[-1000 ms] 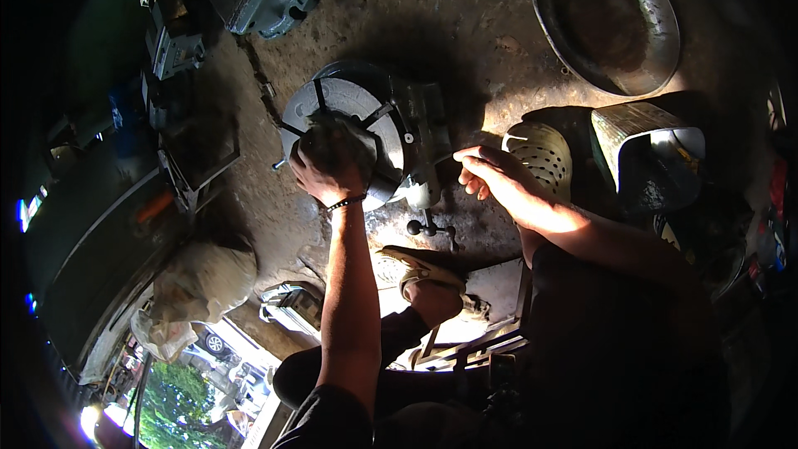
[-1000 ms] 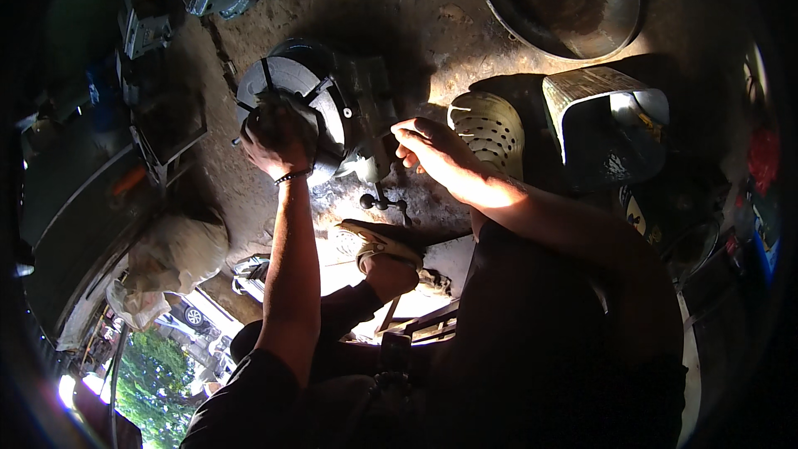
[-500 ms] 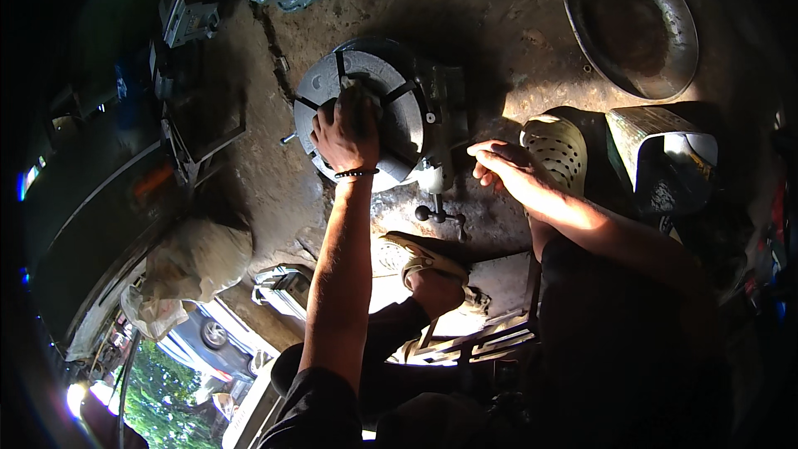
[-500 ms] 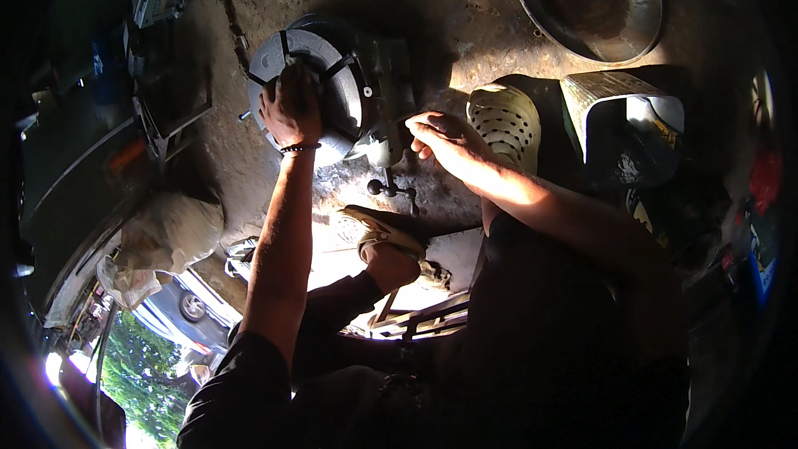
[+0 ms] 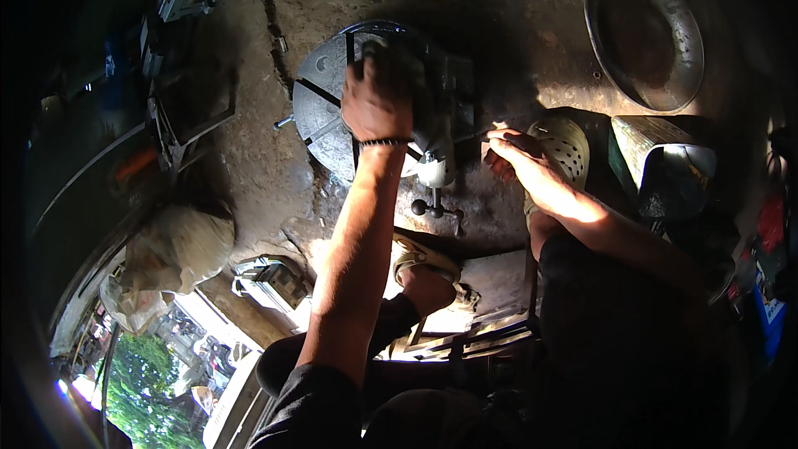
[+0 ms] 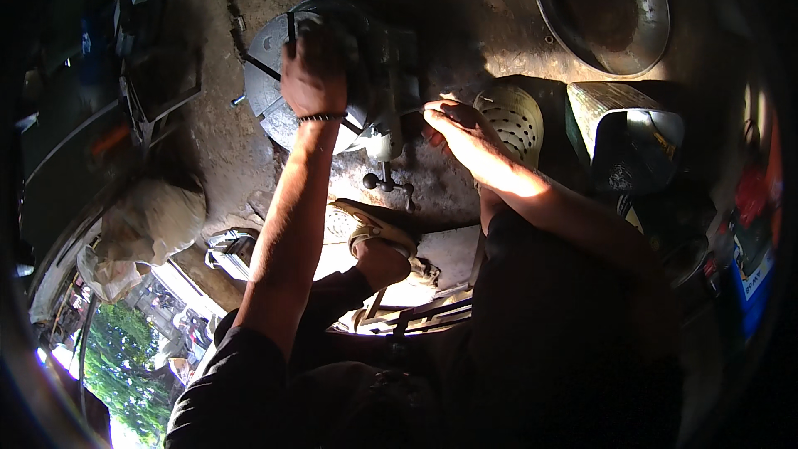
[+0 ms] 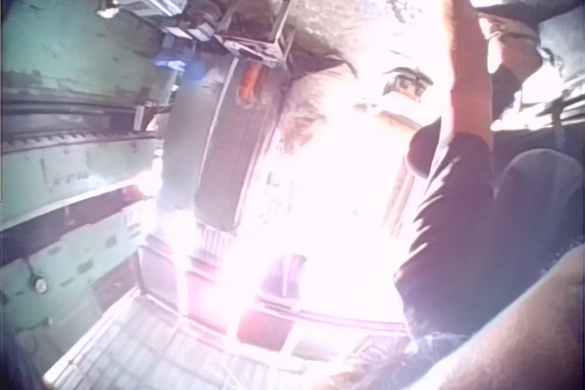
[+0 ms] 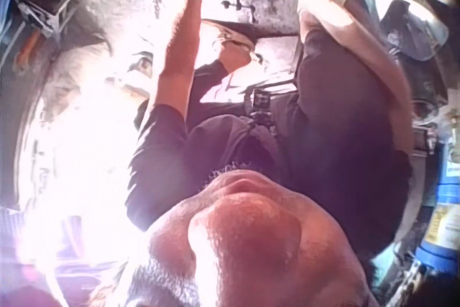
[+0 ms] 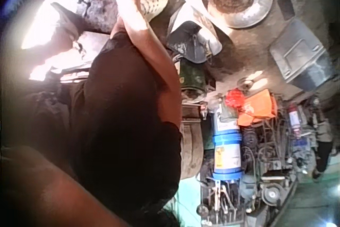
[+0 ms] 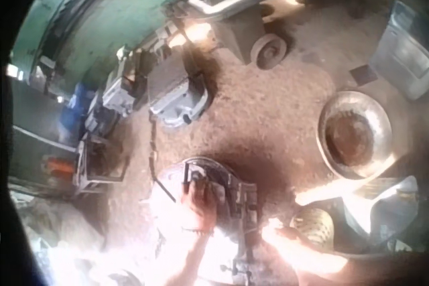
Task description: The person cleans a circular metal mechanical part using a brush and a rag. They repeatedly scrub the surface, wipe it with a cloth, and dip the brush into a container of liquid to continue cleaning.
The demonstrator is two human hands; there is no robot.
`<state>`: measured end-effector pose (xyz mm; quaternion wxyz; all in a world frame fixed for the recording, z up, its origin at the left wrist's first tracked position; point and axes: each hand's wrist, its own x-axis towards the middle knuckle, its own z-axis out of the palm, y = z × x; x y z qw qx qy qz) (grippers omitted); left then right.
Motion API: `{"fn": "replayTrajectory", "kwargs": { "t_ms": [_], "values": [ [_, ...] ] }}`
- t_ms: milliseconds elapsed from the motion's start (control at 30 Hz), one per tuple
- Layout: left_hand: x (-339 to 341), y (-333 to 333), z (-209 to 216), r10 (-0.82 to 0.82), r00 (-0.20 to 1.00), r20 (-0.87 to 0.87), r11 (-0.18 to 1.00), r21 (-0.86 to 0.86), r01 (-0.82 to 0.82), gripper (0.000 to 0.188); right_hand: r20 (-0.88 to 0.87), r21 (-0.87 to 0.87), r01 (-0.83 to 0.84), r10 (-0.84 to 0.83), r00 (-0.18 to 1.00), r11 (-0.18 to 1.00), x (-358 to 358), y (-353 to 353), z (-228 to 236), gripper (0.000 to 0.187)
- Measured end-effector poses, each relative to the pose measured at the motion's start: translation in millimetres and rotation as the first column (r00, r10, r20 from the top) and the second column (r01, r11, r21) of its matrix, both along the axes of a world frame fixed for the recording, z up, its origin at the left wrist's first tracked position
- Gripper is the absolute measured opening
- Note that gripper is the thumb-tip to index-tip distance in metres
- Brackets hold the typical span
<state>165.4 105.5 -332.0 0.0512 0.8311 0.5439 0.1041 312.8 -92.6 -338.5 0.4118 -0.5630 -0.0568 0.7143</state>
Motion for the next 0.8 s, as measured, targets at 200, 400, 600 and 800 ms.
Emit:
{"fn": "replayTrajectory", "kwargs": {
  "t_ms": [200, 400, 600, 800],
  "values": [
    [-11, -13, 13, -0.155, 0.985, 0.072, 0.985, -0.069, 0.16, 0.027, 0.011, 0.032, -0.035, 0.035, 0.999, 0.999, 1, -2, 2, 0.031],
    [-41, -48, 18, -0.275, 0.961, 0.024, 0.947, -0.167, 0.275, 0.027, -0.021, 0.003, 0.019, -0.019, 1.0, 1.0, 3, -5, -6, 0.035],
    [-40, -56, 1, -0.21, 0.977, 0.047, 0.977, 0.053, 0.207, 0.035, -0.038, 0.022, 0.014, -0.014, 0.999, 1.0, -2, -7, -8, 0.032],
    [-14, -15, 0, -0.069, 0.995, -0.076, 0.994, -0.09, 0.062, 0.037, 0.002, 0.075, 0.003, -0.003, 1.0, 0.997, 1, -8, -13, 0.034]
  ]
}}
